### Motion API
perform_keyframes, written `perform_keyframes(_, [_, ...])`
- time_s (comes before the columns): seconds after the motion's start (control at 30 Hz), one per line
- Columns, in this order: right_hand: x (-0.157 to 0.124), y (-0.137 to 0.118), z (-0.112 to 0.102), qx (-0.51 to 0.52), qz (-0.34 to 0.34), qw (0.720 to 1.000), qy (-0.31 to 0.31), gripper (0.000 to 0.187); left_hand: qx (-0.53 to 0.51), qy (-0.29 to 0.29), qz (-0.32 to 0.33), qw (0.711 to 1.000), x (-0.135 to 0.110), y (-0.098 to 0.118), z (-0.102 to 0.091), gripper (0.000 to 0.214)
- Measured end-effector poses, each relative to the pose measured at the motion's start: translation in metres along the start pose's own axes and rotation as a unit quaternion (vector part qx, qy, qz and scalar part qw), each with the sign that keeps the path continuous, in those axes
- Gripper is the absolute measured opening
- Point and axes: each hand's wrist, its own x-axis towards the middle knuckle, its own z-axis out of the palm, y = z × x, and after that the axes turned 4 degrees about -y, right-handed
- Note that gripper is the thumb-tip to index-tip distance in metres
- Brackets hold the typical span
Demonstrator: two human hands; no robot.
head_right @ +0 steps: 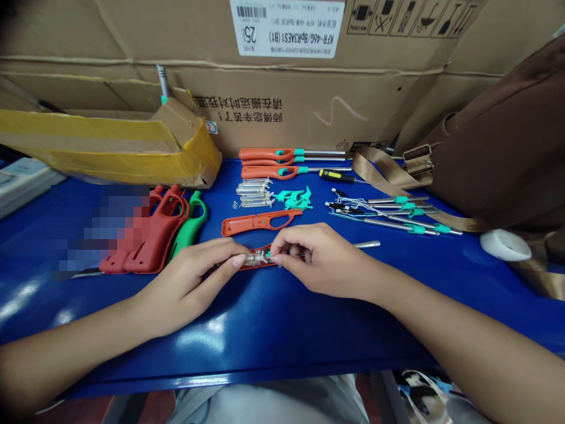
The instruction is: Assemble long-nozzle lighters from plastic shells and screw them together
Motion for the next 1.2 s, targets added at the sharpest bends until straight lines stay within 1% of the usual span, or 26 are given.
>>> perform_keyframes(0.53, [0.001, -0.0024, 0.0015, -0.012, 0.005, 1.0, -0.006, 0.015, 0.003, 0.003, -0.001, 1.0, -0.0002, 0.0012, 0.0006, 0.021])
perform_keyframes(0.93, [0.0016, -0.0025, 0.0014, -0.003, 0.007, 1.0, -0.01, 0.016, 0.005, 0.003, 0.0, 1.0, 0.0, 0.0022, 0.0001, 0.021])
perform_keyframes(1.2, [0.0015, -0.0013, 0.0008, -0.01, 0.006, 1.0, -0.011, 0.015, 0.005, -0.007, -0.001, 1.0, -0.0004, 0.0011, 0.0007, 0.022])
